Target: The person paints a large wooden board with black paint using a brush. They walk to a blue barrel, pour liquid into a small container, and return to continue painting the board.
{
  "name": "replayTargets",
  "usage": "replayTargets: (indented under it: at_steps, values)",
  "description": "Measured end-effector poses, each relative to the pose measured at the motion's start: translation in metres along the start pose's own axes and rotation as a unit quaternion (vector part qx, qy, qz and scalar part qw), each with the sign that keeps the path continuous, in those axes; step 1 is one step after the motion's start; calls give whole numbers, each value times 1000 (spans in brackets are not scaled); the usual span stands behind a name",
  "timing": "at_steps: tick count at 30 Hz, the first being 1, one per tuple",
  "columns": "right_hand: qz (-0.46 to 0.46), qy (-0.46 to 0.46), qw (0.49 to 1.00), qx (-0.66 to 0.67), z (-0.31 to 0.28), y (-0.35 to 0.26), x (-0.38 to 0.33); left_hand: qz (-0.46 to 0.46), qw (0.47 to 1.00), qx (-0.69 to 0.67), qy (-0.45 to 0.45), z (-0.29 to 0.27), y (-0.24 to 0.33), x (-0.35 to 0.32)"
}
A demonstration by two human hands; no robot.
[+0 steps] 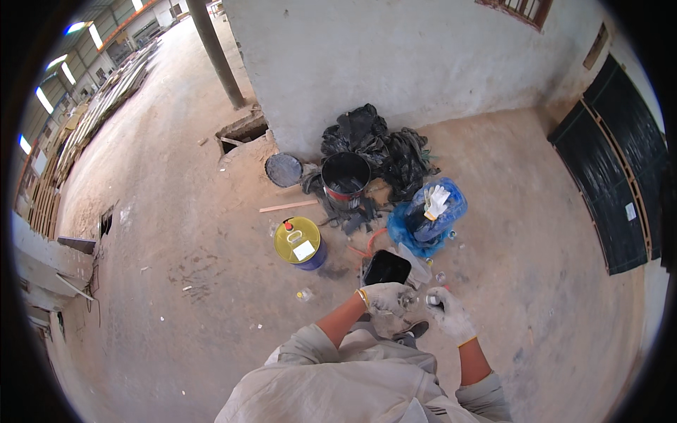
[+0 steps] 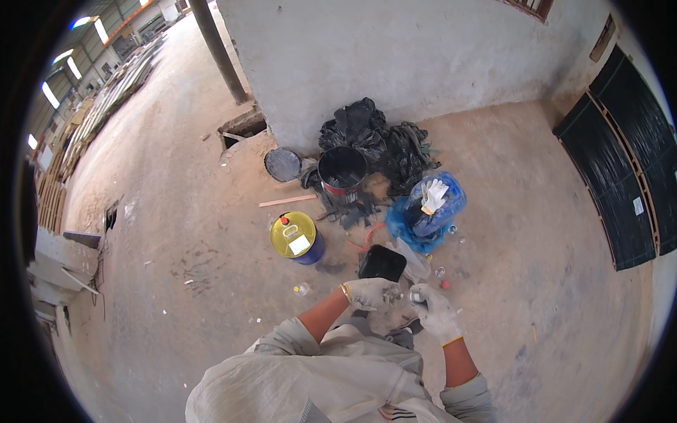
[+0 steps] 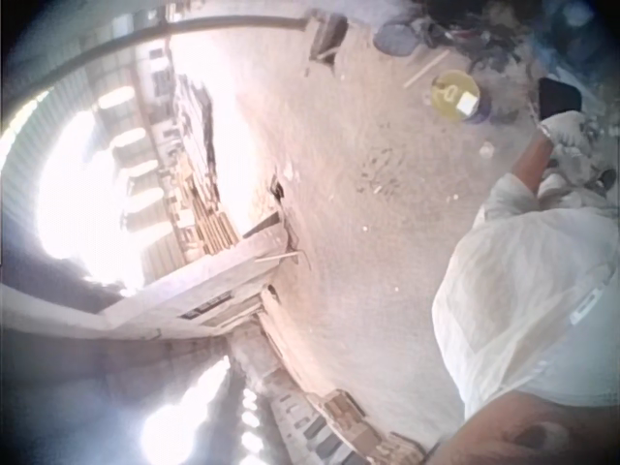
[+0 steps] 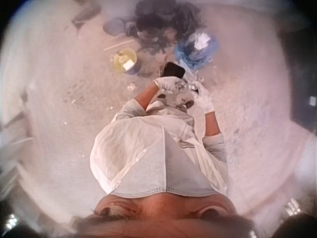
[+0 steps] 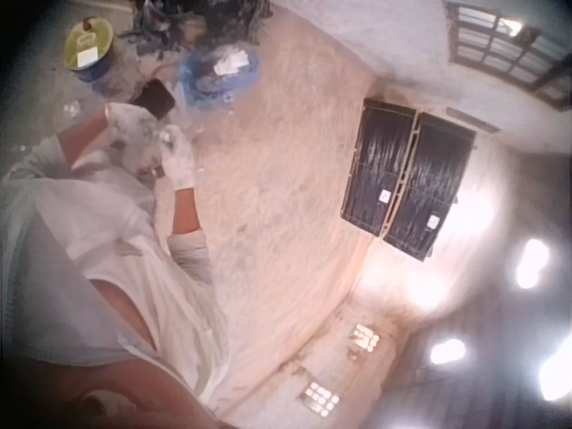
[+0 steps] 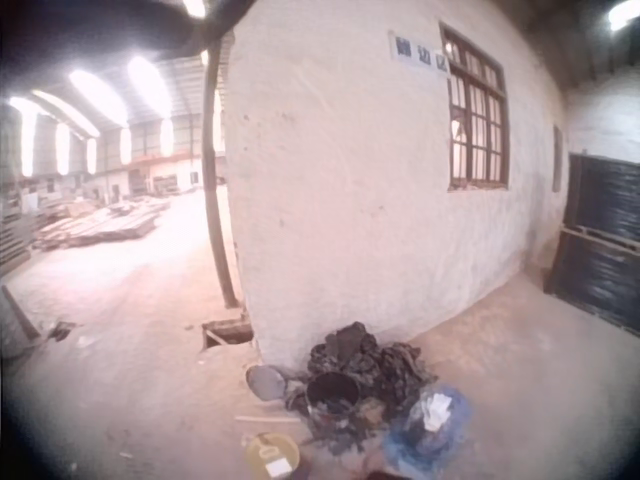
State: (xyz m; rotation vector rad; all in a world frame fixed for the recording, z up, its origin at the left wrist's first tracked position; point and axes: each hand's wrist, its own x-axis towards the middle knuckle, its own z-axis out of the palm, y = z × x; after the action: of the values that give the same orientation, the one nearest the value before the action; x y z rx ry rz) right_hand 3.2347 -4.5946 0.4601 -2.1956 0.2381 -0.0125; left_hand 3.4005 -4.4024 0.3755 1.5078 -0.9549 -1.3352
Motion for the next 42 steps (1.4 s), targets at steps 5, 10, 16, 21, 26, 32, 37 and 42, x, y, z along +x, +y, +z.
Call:
replayTargets:
  at_steps: [5,10,16,21,26,32,37,42]
  values:
    - [241,54,966,-70,7,-4,8,-26,965,232,123,10,25,8]
    - [265,9,945,-192,0,-18,23,-5,943,281,181,13,11,13]
    - [156,26,985,-70,12,0,9,-9,964,222,148,12,-8,11]
    - [80,40,996,5,32,30,-3,-18,969,207,133,12,-21,-4]
    - [196,113,939,260,54,68,-18,-116,960,176,184,11,-47,-6]
    - [338,156,887,275,59,89,-70,-275,884,295,235,-13,-113,11]
    - [400,198,849,283,77,113,-127,-327,829,394,225,-43,-187,16]
    - [456,230,792,334,95,121,-173,-353,802,446,184,-56,-181,18]
